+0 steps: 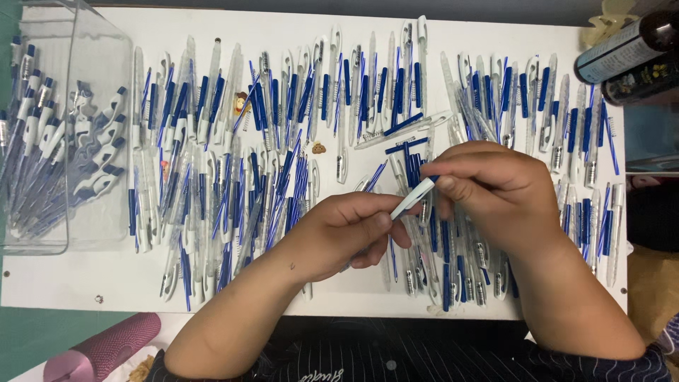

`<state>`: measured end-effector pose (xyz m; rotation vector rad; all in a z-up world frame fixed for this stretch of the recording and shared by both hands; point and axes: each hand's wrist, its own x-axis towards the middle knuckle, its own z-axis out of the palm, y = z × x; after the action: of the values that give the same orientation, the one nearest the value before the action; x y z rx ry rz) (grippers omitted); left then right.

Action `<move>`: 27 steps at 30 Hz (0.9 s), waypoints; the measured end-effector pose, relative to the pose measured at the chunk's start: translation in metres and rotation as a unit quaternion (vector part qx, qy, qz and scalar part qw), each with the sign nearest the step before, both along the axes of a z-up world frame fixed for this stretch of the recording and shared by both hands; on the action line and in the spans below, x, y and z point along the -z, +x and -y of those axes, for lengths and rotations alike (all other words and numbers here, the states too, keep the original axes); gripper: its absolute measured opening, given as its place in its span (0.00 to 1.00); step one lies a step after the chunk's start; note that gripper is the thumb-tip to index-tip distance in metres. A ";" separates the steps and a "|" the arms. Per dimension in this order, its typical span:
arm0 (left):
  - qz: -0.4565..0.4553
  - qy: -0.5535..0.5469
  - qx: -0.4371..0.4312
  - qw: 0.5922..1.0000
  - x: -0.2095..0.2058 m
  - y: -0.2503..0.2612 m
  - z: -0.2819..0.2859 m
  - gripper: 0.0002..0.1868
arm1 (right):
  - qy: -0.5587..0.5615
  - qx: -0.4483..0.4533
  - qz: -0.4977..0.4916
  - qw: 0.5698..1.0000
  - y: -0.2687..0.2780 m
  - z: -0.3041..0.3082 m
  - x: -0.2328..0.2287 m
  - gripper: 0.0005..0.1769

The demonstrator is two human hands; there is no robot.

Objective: The person assembles ballpoint pens by hand, inserting ink cartridges into pen barrels and then attaching the pen caps while working over a table covered in pen components.

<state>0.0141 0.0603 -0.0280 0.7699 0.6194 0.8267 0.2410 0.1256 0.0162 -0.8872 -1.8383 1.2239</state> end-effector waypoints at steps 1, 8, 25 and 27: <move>0.000 0.001 -0.001 1.000 0.002 0.000 0.000 0.19 | 0.001 -0.001 0.000 1.000 0.001 -0.001 0.005 0.09; -0.016 -0.018 -0.014 1.000 -0.005 -0.010 -0.007 0.22 | 0.052 -0.051 0.019 0.997 0.002 -0.003 0.012 0.17; -0.184 0.224 -0.344 0.893 -0.062 -0.038 0.004 0.21 | 0.046 0.169 0.146 0.974 0.234 -0.020 0.064 0.42; -0.186 0.238 -0.396 0.867 -0.068 -0.038 0.000 0.22 | 0.117 0.154 0.148 0.970 0.229 -0.020 0.065 0.27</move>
<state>-0.0236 0.0606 0.0404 1.1606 1.1359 1.6502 0.4703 0.1457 -0.0487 -1.2145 -1.9345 0.6950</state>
